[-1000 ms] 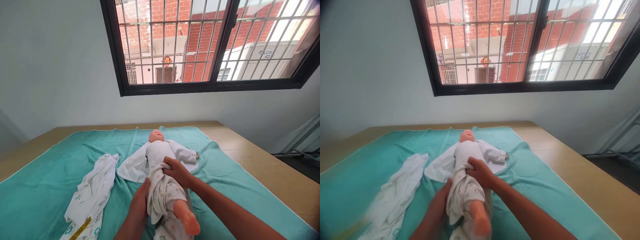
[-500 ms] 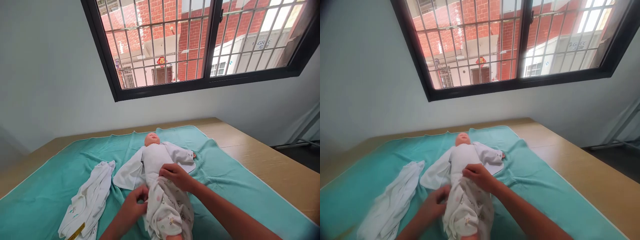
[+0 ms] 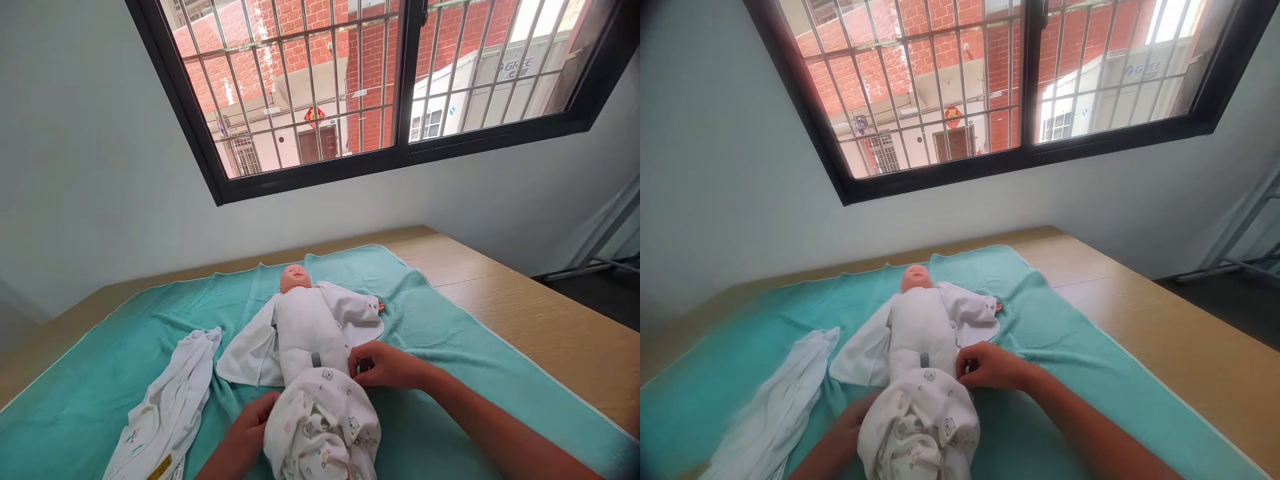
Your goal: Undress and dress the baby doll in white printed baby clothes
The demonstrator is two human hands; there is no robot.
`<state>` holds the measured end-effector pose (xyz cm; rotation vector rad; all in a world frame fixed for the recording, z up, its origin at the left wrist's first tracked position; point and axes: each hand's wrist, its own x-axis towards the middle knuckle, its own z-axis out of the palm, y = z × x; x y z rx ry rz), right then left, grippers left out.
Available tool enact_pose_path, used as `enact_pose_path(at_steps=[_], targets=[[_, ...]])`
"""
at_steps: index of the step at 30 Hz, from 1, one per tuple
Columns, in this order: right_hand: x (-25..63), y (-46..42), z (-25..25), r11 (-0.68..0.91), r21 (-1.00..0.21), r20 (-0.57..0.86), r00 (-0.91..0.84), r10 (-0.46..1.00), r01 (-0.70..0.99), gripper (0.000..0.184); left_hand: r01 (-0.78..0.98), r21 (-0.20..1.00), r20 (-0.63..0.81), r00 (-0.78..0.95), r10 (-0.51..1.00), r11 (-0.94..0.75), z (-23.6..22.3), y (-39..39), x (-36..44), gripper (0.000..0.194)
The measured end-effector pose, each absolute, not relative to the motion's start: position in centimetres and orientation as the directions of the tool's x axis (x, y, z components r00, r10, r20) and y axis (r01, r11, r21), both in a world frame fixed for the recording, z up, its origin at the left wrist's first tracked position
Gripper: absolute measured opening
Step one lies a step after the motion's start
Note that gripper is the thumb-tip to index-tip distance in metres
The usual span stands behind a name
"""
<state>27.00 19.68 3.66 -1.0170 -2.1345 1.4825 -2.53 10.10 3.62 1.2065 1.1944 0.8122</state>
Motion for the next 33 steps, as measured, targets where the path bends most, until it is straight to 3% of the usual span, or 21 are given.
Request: enact_pose_path(at_steps=[5,9,11,15,19,23,27,30,33], targets=[[27.3,20.1,2.9,-0.027,-0.948,-0.27,-0.76,0.591,0.316,0.025,0.27,0.935,-0.323,0.386,0.864,0.228,4.9,9.5,-2.6,0.024],[26.8,19.3,2.6,0.013,-0.939,-0.267,-0.752,0.603,0.344,0.019,0.385,0.92,-0.237,0.393,0.889,0.075,7.0,9.1,-2.3,0.016],[26.3,18.7,2.8,0.103,-0.948,-0.167,-0.747,0.643,0.301,0.016,0.398,0.917,-0.147,0.364,0.92,-0.011,7.3,8.9,-2.0,0.013],[24.7,17.4,3.6,0.395,-0.903,0.175,-0.695,0.697,0.169,0.014,0.376,0.913,0.103,0.155,0.983,-0.155,6.3,8.9,-1.1,0.009],[23.3,16.2,4.3,0.526,-0.835,0.277,-0.705,0.653,0.159,0.021,0.352,0.922,0.183,-0.034,0.983,-0.16,5.4,9.5,0.0,0.019],[23.0,15.7,4.7,0.581,-0.802,0.308,-0.739,0.6,0.137,0.012,0.147,0.988,0.047,0.019,0.999,-0.049,6.1,10.2,0.0,0.019],[23.4,16.0,4.4,0.341,-0.93,0.155,-0.695,0.702,0.137,0.008,-0.049,0.986,-0.144,0.197,0.97,0.157,7.1,10.9,-1.4,0.025],[23.5,16.8,3.5,0.126,-0.987,0.028,-0.673,0.739,0.097,0.011,-0.047,0.959,-0.266,0.198,0.943,0.28,7.7,11.4,-1.9,0.027],[23.5,17.7,2.7,0.073,-0.989,-0.019,-0.599,0.8,0.129,0.025,0.08,0.942,-0.335,0.136,0.932,0.327,8.2,11.9,-1.8,0.025]])
